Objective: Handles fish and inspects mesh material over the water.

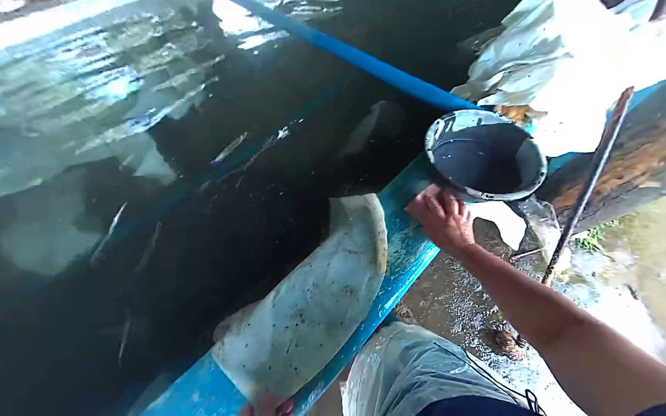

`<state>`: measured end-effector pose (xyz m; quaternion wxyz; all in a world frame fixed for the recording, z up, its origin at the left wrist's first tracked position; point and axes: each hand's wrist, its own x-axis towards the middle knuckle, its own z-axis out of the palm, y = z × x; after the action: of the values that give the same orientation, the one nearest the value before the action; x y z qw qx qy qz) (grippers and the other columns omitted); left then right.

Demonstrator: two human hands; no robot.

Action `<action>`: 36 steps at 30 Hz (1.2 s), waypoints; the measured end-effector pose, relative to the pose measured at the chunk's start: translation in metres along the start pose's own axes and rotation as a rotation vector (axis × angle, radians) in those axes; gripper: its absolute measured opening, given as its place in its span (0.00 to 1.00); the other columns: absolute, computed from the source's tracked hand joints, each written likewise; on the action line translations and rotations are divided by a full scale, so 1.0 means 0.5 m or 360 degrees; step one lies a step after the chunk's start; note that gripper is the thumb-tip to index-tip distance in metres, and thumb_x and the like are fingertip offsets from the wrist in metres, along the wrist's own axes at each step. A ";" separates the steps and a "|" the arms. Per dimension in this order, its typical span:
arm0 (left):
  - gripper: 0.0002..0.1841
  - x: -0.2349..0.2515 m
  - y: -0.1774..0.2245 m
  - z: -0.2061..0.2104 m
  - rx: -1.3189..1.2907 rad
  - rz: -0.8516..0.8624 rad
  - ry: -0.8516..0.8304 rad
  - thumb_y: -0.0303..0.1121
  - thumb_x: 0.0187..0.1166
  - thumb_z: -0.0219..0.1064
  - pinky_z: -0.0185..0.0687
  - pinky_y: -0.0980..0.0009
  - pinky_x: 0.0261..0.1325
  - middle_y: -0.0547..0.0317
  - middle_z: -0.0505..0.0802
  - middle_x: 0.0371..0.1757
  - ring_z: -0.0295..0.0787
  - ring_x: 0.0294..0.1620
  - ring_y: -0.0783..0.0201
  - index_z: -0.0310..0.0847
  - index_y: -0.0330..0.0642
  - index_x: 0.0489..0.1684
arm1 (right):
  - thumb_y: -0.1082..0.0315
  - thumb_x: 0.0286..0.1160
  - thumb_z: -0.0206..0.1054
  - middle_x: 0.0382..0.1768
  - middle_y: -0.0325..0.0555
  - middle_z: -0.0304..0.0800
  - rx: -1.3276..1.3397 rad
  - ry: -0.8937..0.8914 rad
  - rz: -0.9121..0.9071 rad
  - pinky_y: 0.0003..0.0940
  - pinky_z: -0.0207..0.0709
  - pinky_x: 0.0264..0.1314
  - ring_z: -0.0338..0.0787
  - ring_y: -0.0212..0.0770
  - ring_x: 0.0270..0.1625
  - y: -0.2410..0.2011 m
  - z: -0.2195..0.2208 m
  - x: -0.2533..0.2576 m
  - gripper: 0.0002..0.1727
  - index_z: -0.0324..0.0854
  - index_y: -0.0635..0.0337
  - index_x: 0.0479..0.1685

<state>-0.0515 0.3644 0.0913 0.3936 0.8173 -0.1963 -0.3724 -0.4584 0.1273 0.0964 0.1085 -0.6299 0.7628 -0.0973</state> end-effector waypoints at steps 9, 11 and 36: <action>0.19 0.007 0.016 -0.028 0.0011 -0.0237 -0.0191 0.39 0.96 0.49 0.87 0.72 0.23 0.55 0.91 0.22 0.88 0.17 0.68 0.77 0.28 0.56 | 0.67 0.66 0.77 0.74 0.70 0.80 0.0432 0.0018 -0.0966 0.71 0.73 0.72 0.81 0.73 0.73 -0.339 -0.021 -0.153 0.37 0.75 0.62 0.81; 0.17 0.005 0.009 -0.027 0.0032 -0.0212 -0.0170 0.37 0.95 0.51 0.86 0.73 0.22 0.58 0.90 0.20 0.87 0.16 0.69 0.79 0.29 0.52 | 0.64 0.68 0.76 0.72 0.58 0.85 0.0491 -0.0174 -0.1526 0.63 0.76 0.70 0.84 0.61 0.71 -0.455 0.092 -0.285 0.29 0.83 0.53 0.74; 0.13 0.001 -0.036 -0.067 -0.0041 -0.0120 -0.0209 0.30 0.94 0.49 0.82 0.79 0.17 0.65 0.88 0.14 0.84 0.11 0.74 0.76 0.34 0.40 | 0.66 0.87 0.59 0.54 0.42 0.96 0.1233 -0.0833 -0.1126 0.40 0.86 0.68 0.93 0.35 0.59 -0.350 0.166 -0.246 0.13 0.88 0.59 0.58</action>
<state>-0.0251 0.3919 0.0905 0.3760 0.7928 -0.1858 -0.4423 -0.2476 0.2146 0.0723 0.4765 -0.7639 0.3628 -0.2406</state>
